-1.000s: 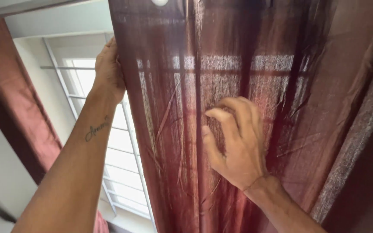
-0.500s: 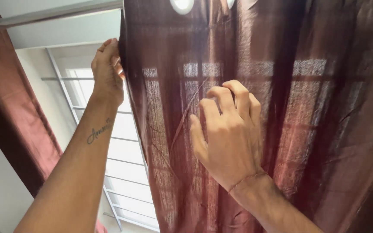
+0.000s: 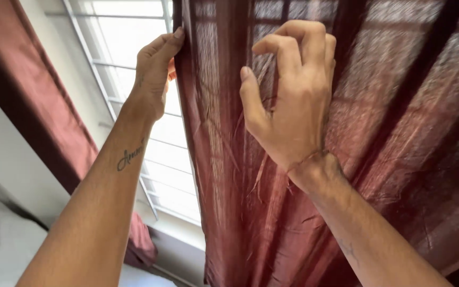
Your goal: The person adjusts a pair of maroon curtains on a metal rod in a room. They gather the fabric, tie knots in the curtain panels to hold them back, and smooth the material along the rod to ensure even spacing and a neat appearance.
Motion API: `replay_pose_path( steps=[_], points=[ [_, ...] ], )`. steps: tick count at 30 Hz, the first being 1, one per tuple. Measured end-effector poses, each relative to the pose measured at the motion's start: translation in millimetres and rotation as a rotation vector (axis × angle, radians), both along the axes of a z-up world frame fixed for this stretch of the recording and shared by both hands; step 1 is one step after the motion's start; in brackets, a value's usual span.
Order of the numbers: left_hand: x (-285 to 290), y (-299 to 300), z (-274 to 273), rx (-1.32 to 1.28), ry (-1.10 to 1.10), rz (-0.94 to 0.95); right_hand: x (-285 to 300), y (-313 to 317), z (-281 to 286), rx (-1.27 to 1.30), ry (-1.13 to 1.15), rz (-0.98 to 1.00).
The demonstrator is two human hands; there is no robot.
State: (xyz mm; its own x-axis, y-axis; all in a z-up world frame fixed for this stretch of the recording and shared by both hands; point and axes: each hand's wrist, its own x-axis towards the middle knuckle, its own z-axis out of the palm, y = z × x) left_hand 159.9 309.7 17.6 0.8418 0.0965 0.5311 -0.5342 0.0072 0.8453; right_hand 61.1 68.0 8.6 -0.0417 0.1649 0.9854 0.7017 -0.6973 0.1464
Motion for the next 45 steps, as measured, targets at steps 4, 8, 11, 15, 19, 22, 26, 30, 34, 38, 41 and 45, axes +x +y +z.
replay_pose_path(
  steps=[4,8,11,15,19,22,26,30,34,38,41,45],
  points=[
    [19,13,-45,0.051,0.028,-0.014,9,10,-15,-0.017,0.001,0.024],
    [27,18,-69,0.170,-0.006,-0.042,23,23,-30,0.016,0.054,0.031],
    [38,29,-68,0.309,-0.083,-0.086,41,30,-39,0.062,0.032,-0.006],
    [48,39,-58,0.545,-0.183,-0.172,55,42,-42,0.157,0.030,-0.069],
    [57,53,-55,0.663,-0.299,-0.192,64,68,-38,0.227,0.019,-0.095],
    [60,62,-50,0.734,-0.408,-0.249,64,90,-36,0.337,0.051,-0.109],
    [59,69,-53,0.749,-0.469,-0.318,59,116,-40,0.469,0.157,-0.170],
    [63,69,-61,0.650,-0.501,-0.345,59,133,-36,0.535,0.274,-0.244],
    [56,82,-68,0.572,-0.525,-0.393,37,160,-33,0.591,0.393,-0.383],
    [47,92,-71,0.473,-0.488,-0.433,4,190,-21,0.658,0.670,-0.430],
    [40,102,-76,0.453,-0.460,-0.433,-14,202,-25,0.630,0.809,-0.522],
    [39,112,-91,0.490,-0.381,-0.459,-42,218,-30,0.584,0.931,-0.577]
  ],
)
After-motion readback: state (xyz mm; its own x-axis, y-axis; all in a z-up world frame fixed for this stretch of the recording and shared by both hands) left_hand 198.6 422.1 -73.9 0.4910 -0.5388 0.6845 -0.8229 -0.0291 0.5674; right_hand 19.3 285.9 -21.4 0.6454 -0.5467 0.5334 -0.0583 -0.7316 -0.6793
